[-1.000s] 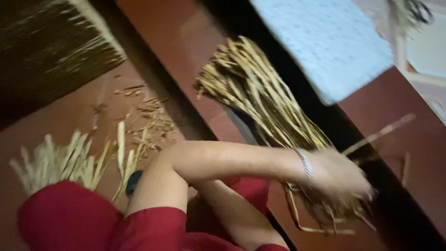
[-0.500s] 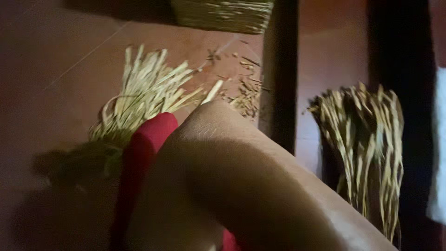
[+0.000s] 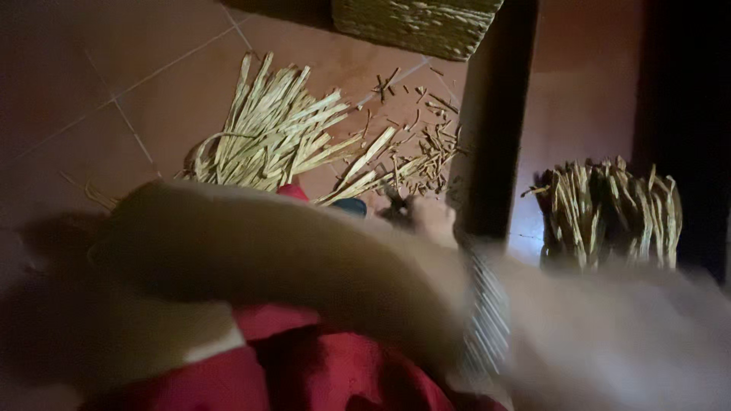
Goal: The person sits on the floor and trims dried palm-like leaves with scissors, cutting off ends and splitting strips, placing the trimmed pieces aside while preparing material near woven baskets.
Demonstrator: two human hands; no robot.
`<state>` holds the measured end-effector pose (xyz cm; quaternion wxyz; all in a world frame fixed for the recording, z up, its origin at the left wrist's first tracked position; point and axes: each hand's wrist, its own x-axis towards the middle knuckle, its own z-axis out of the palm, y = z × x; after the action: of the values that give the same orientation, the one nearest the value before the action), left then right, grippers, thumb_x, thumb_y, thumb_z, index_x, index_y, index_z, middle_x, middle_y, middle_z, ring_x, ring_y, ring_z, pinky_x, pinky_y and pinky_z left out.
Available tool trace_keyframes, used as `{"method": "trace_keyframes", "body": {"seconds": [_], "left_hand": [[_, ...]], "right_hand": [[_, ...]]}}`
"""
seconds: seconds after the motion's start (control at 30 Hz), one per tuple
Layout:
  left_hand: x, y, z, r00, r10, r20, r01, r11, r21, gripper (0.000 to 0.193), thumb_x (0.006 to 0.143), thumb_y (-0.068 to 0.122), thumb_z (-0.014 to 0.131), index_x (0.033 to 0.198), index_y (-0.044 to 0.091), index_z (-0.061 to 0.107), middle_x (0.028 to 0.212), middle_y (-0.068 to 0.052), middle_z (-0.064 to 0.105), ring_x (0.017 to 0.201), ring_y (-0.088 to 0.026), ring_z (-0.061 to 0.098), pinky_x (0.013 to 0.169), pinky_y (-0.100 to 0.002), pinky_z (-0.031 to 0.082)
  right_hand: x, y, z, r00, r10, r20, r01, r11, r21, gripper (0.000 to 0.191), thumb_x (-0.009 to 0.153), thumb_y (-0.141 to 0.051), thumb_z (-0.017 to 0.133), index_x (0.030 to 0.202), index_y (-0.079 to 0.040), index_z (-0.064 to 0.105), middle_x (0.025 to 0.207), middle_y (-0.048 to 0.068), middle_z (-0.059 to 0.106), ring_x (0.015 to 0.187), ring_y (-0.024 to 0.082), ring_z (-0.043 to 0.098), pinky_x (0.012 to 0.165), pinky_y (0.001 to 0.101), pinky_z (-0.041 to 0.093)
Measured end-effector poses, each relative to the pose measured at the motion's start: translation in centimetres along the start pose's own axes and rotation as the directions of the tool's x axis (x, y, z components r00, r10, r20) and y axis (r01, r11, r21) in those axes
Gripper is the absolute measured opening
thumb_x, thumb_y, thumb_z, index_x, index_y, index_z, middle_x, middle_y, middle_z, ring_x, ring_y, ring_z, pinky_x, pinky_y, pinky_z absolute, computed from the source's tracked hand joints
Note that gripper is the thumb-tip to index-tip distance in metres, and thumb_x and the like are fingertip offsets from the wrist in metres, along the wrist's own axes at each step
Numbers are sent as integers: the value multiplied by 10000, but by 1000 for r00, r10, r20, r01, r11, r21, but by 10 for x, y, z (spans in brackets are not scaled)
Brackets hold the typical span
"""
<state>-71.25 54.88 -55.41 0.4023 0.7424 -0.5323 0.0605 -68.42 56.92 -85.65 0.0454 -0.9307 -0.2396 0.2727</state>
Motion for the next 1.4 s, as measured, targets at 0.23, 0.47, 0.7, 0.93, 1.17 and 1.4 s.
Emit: {"method": "trace_keyframes", "body": {"seconds": [0.23,0.47,0.7,0.93,1.17,1.4], "left_hand": [[-265,-120,-103,723,-645,-246,682,723,108,305,965,155,596,1244,102,710,927,-98,760,784,-183,726,745,-372,592],[-486,-215,16,194,-980,-46,968,199,-150,155,897,210,677,916,101,785,937,-71,793,857,-156,734,820,-330,594],[-515,-221,145,8,-998,66,968,-9,-249,148,859,207,685,904,112,789,907,-77,785,832,-195,737,812,-352,584],[-478,-241,188,-35,-999,5,923,-34,-383,164,855,203,683,956,99,760,918,-106,770,836,-234,729,798,-378,579],[-453,-295,187,-49,-992,-120,901,8,-435,199,851,200,681,1007,87,731,929,-135,755,841,-274,722,785,-404,574],[-400,-332,193,-47,-982,-182,880,45,-474,246,847,197,679,1059,74,701,940,-164,739,845,-313,714,771,-430,570]], "right_hand": [[-44,29,-35,907,182,-380,-163,983,81,461,959,-552,647,1142,-144,759,880,225,736,845,448,711,754,563,553],[-89,11,-73,848,197,-492,-57,957,284,588,913,-637,715,1167,-109,757,935,201,747,874,394,730,760,485,565],[-122,-5,-92,852,239,-465,-87,942,323,519,947,-498,768,1215,-54,739,909,210,734,841,326,745,725,414,561],[-148,-17,-92,841,329,-429,-167,913,373,438,925,-357,816,1208,-34,730,829,168,720,729,153,694,674,325,542],[-176,-9,-90,799,506,-326,-305,808,505,495,924,-348,800,1266,-4,700,889,140,739,769,152,671,721,294,535],[-195,-1,-83,734,641,-225,-486,727,484,513,891,-341,794,1290,-31,707,909,172,760,804,211,722,716,340,553]]}}
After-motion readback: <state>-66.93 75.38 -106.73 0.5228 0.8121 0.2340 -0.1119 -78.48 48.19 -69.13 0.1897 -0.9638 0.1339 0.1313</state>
